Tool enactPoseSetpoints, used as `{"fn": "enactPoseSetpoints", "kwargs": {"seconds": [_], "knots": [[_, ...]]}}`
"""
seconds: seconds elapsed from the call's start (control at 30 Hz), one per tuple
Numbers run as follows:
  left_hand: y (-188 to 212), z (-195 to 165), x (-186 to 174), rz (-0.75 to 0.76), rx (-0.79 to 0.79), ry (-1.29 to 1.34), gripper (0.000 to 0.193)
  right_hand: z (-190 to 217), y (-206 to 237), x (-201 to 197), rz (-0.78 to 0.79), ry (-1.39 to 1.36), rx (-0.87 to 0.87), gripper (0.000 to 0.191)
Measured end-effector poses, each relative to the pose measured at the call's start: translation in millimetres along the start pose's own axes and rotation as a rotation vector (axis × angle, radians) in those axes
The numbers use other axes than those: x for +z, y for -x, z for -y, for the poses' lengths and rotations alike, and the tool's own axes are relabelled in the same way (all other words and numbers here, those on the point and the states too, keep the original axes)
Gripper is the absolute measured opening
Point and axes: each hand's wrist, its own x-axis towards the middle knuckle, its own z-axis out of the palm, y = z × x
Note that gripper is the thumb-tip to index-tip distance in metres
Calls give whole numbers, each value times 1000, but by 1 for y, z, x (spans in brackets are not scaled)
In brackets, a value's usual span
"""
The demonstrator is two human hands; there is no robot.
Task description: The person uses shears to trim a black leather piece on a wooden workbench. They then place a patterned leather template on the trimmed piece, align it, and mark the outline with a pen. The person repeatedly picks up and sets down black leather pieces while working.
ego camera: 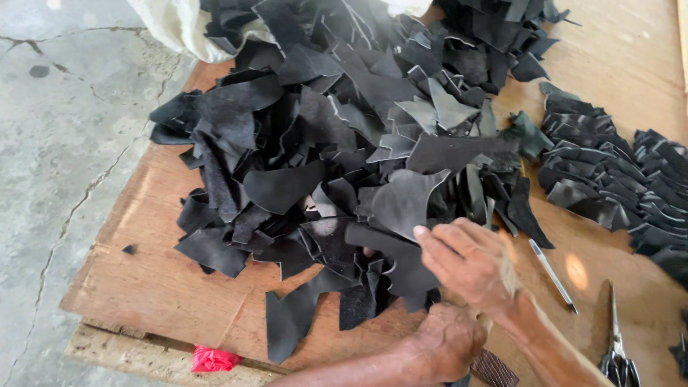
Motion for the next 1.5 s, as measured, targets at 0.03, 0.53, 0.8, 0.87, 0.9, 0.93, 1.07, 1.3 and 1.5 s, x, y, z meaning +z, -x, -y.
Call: {"fn": "enactPoseSetpoints", "kwargs": {"seconds": [0.03, 0.53, 0.8, 0.87, 0.9, 0.93, 1.07, 1.3, 1.5], "knots": [[4, 1, -1, -131, 41, -37, 20, -3, 6, -2, -18, 22, -16, 32], [14, 11, -6, -179, 207, 227, 18, 6, 0, -12, 71, -299, 544, 27], [-2, 5, -13, 107, -42, 343, 21, -5, -84, 34, 160, -787, 461, 38], [-1, 6, -14, 60, -43, 369, 19, -17, -105, 54, 310, -929, 693, 46], [0, 4, -14, 29, -57, 348, 18, -16, -109, 63, 294, -833, 657, 47], [0, 4, -14, -4, -70, 327, 16, -15, -114, 72, 278, -736, 619, 49], [7, 4, -16, -250, 144, -83, 28, -7, -120, 96, 103, -476, 442, 53], [-7, 4, -19, 207, 81, -45, 26, -21, -133, 97, 211, -959, 632, 46], [-10, 0, -31, 246, -79, 256, 36, -3, -107, 30, 303, -1018, 537, 43]]}}
